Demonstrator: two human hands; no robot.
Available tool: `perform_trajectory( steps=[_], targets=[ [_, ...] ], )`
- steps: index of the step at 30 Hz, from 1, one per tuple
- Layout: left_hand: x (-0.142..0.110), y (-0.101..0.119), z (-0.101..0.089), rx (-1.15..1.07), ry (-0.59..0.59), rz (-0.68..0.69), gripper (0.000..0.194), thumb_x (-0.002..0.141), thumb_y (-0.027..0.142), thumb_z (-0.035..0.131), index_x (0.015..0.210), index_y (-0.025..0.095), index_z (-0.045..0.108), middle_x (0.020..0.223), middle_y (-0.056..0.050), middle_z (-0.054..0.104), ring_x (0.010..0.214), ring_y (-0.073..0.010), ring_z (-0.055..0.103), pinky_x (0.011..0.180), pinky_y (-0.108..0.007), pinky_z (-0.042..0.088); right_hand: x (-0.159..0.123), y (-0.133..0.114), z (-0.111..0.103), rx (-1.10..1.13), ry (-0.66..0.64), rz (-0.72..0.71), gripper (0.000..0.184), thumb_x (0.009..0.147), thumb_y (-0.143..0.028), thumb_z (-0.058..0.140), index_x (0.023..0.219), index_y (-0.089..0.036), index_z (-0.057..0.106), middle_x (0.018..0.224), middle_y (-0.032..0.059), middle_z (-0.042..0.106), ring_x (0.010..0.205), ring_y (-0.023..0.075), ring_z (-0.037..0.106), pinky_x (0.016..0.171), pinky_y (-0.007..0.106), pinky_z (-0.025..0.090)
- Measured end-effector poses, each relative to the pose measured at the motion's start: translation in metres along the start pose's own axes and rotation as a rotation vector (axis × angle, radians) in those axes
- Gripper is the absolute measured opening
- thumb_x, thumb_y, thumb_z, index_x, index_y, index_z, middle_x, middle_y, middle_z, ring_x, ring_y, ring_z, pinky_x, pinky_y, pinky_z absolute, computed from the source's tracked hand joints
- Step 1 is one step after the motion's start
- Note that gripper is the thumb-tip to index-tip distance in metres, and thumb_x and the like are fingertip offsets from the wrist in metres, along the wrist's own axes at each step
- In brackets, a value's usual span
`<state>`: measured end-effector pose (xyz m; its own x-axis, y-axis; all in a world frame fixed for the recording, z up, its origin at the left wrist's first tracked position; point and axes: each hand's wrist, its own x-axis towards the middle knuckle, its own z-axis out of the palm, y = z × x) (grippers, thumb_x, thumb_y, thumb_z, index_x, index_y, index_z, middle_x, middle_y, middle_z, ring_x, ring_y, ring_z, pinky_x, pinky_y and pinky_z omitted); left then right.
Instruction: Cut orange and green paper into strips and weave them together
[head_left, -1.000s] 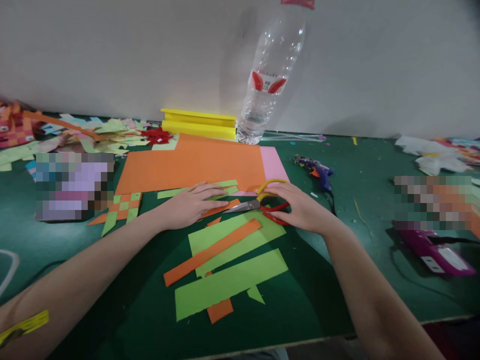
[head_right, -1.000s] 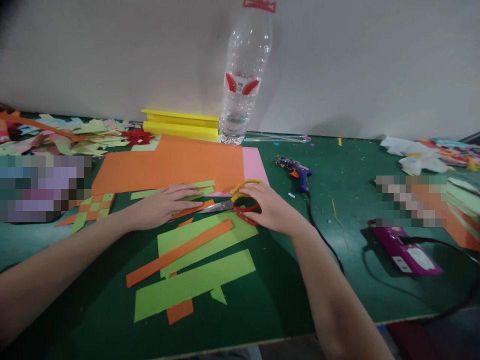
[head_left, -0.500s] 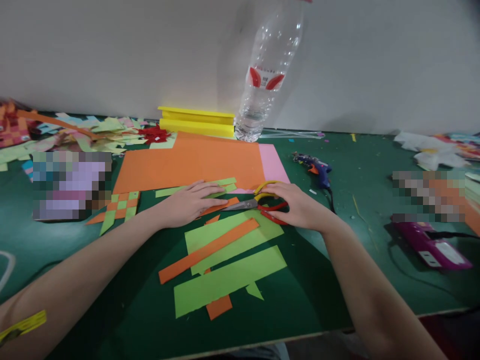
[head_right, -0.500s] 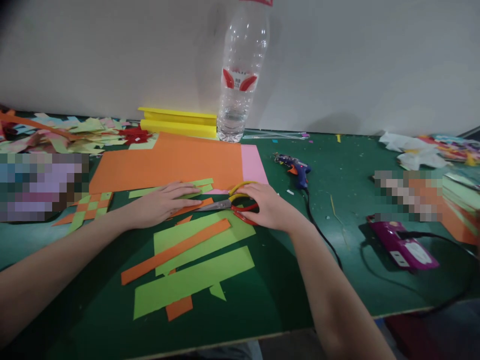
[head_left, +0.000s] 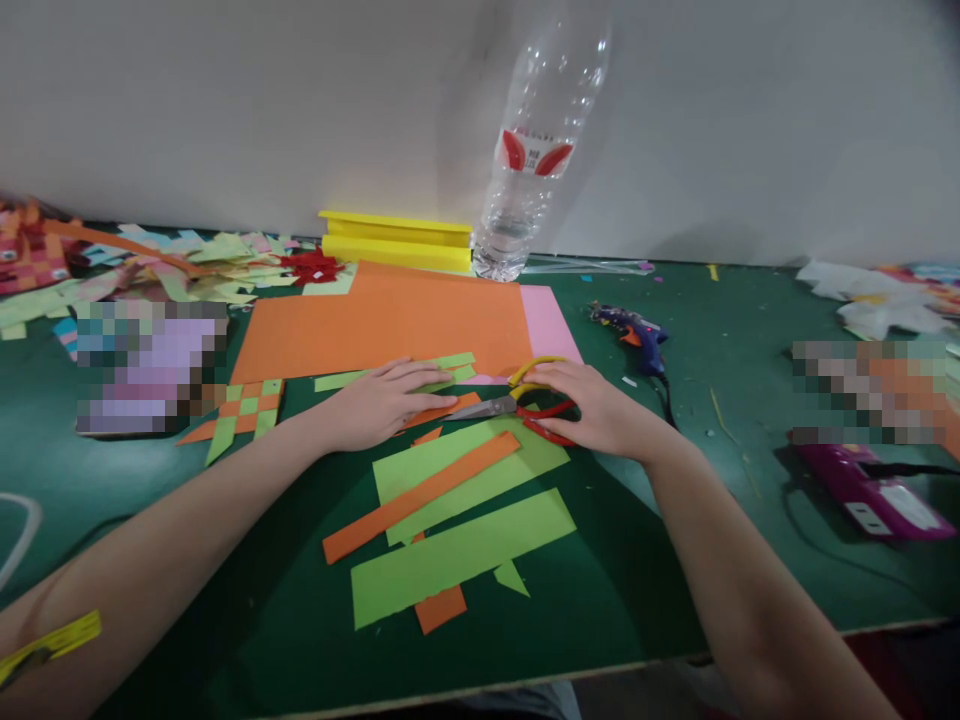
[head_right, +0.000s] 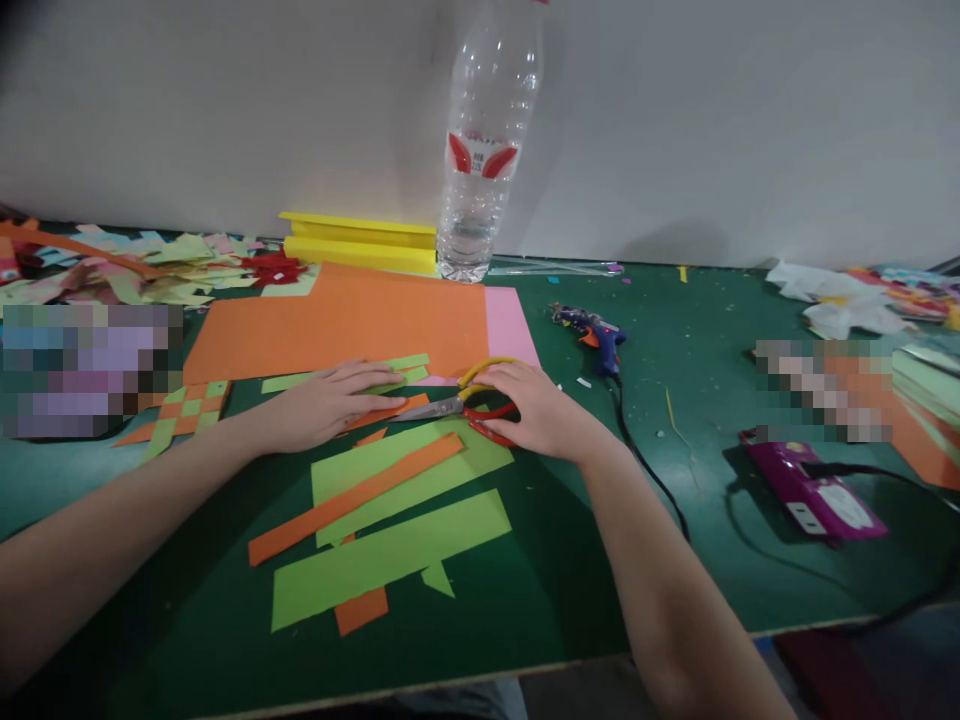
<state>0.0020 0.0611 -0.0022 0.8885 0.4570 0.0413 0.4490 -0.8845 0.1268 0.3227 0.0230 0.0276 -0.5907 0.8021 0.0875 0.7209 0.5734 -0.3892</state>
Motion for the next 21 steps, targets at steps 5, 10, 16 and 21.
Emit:
perform_trajectory(
  steps=[5,10,16,21],
  targets=[
    [-0.0001,0.0007,-0.0007,0.001,0.002,0.010,0.059,0.093,0.006,0.036,0.145,0.034,0.031,0.156,0.002,0.027,0.142,-0.0191,0.022,0.115,-0.041,0.019,0.0018,-0.0030,0.0036,0.011,-0.001,0.001,0.041,0.080,-0.031,0.064,0.120,-0.025,0.058,0.127,0.0080,0.060,0.122,0.0286,0.052,0.103,0.048,0.042],
    [-0.0003,0.0011,-0.0016,-0.010,0.000,0.002,0.057,0.094,0.007,0.035,0.144,0.034,0.033,0.155,0.002,0.028,0.142,-0.0201,0.023,0.115,-0.042,0.020,0.0019,-0.0055,0.0007,-0.006,-0.002,-0.014,0.040,0.081,-0.030,0.063,0.120,-0.025,0.057,0.126,0.0081,0.060,0.124,0.0293,0.050,0.104,0.049,0.040],
    [-0.0003,0.0011,-0.0011,-0.004,-0.004,-0.003,0.058,0.092,0.006,0.035,0.144,0.033,0.034,0.155,0.001,0.029,0.142,-0.0203,0.023,0.115,-0.043,0.020,0.0029,-0.0072,0.0018,-0.014,-0.003,-0.015,0.038,0.082,-0.030,0.062,0.120,-0.025,0.057,0.126,0.0086,0.060,0.124,0.0291,0.051,0.104,0.050,0.040],
    [-0.0002,-0.0003,0.0007,0.008,-0.004,0.004,0.058,0.092,0.005,0.035,0.143,0.032,0.035,0.154,0.000,0.030,0.142,-0.0203,0.022,0.115,-0.043,0.020,0.0050,-0.0094,0.0053,0.016,0.001,-0.009,0.039,0.080,-0.031,0.063,0.118,-0.025,0.059,0.123,0.0082,0.061,0.120,0.0288,0.053,0.101,0.049,0.043]
  ],
)
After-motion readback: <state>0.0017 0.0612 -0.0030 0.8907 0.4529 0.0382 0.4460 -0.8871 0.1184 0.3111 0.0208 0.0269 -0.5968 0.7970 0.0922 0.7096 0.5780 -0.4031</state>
